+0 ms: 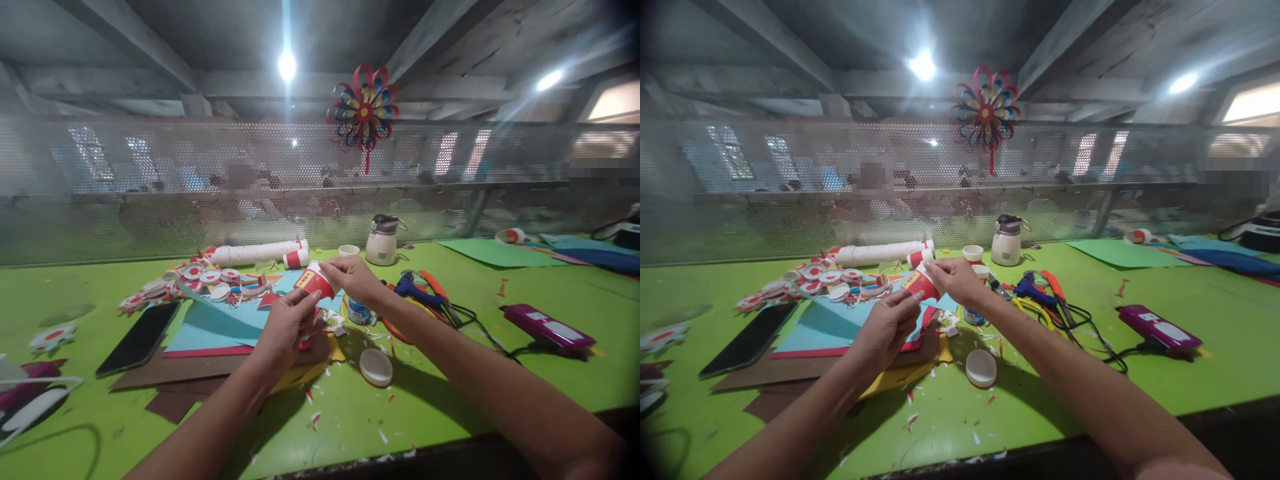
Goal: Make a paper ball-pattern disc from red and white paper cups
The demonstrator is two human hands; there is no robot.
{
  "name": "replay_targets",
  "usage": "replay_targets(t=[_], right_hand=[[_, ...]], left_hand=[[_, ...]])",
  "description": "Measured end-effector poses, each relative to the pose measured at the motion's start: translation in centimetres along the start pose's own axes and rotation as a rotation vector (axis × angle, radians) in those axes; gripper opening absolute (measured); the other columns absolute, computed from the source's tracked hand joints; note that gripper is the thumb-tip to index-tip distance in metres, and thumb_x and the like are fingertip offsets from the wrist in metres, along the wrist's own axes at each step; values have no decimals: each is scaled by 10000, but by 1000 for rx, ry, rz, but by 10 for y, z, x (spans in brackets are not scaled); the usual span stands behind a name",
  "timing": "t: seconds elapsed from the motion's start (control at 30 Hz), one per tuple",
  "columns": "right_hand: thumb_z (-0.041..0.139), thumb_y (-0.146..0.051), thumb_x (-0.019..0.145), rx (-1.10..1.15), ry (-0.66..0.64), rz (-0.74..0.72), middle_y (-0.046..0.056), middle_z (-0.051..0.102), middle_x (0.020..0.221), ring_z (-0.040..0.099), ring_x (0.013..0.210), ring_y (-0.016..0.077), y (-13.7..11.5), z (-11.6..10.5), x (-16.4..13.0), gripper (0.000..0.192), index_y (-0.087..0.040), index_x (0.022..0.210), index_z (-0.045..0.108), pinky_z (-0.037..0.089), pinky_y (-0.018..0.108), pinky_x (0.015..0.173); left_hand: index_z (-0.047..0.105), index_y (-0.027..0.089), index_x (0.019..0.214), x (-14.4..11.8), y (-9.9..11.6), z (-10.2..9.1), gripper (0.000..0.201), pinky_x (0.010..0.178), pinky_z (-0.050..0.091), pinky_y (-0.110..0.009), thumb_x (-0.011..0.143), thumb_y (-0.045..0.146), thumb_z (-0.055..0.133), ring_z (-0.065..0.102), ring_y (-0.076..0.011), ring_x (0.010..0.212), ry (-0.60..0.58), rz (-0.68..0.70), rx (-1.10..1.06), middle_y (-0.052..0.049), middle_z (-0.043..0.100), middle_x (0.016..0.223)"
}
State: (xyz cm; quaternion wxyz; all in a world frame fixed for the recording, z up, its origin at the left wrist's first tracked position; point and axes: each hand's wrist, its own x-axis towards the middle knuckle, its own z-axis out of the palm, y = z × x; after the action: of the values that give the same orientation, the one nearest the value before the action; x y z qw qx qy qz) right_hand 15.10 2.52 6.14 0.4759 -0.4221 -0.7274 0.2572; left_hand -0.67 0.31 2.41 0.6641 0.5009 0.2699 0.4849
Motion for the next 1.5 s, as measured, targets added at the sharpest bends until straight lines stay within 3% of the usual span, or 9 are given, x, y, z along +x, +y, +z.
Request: replay_targets(t=[0.3,0.4,0.5,0.63,0.83,1.03,1.23,1.37,1.5], right_hand=[[615,-396,798,109,20,-61,35,686,794,593,773,185,-1,-3,-8,261,-176,858,741,444,305,742],[650,-397,785,218,-20,-59,57,713,906,628,896,221,1,-6,-14,289,-204,984,733,466,346,819],[669,-390,784,328,-42,-41,70,722,917,645,890,224,6,-8,-19,304,-206,1020,726,478,368,832],[669,-384,792,449,-31,-5,68,727,876,652,797,200,5,-10,-23,280,-198,992,734,485,378,817],[761,-314,681,546,-33,36,55,729,794,643,739,186,-3,-14,-27,224,-201,875,755,481,375,796],[770,-247,630,573,-63,32,46,723,789,629,743,178,6,-19,-31,158,-190,777,751,470,362,799],[782,-246,628,539,-78,17,46,723,790,633,761,188,11,-18,-30,212,-170,824,755,478,349,775],[736,-313,726,517,-15,30,50,729,860,649,792,186,16,-16,-26,260,-183,951,737,487,354,802],[630,-452,818,482,2,54,57,720,838,658,784,192,21,-12,-23,324,-166,932,731,510,338,758]], left_hand=[[498,170,494,7,-5,-4,296,476,210,-222,704,255,689,252,-80,490,216,357,320,61,320,483],[554,168,486,5,-6,-4,251,510,235,-229,704,208,672,293,-97,512,209,448,417,46,365,480],[666,170,589,1,-9,-2,150,533,264,-233,736,188,637,352,-111,519,169,492,520,22,468,508],[713,190,679,-2,-16,-1,144,550,263,-239,774,176,605,397,-125,517,139,543,698,-11,539,551],[728,244,810,2,-19,-12,204,584,238,-251,725,89,627,419,-153,585,133,610,903,-36,563,630],[691,239,802,10,-21,-25,167,554,211,-259,768,118,581,352,-149,547,162,630,1015,-21,495,623],[666,201,725,13,-24,-27,148,567,239,-265,787,169,536,358,-146,563,152,597,993,-21,495,627],[660,179,663,13,-24,-16,168,563,309,-248,786,232,558,415,-133,561,69,482,856,-4,523,576],[639,156,645,8,-17,-3,254,491,325,-227,790,359,591,384,-101,483,-16,322,673,33,467,497]])
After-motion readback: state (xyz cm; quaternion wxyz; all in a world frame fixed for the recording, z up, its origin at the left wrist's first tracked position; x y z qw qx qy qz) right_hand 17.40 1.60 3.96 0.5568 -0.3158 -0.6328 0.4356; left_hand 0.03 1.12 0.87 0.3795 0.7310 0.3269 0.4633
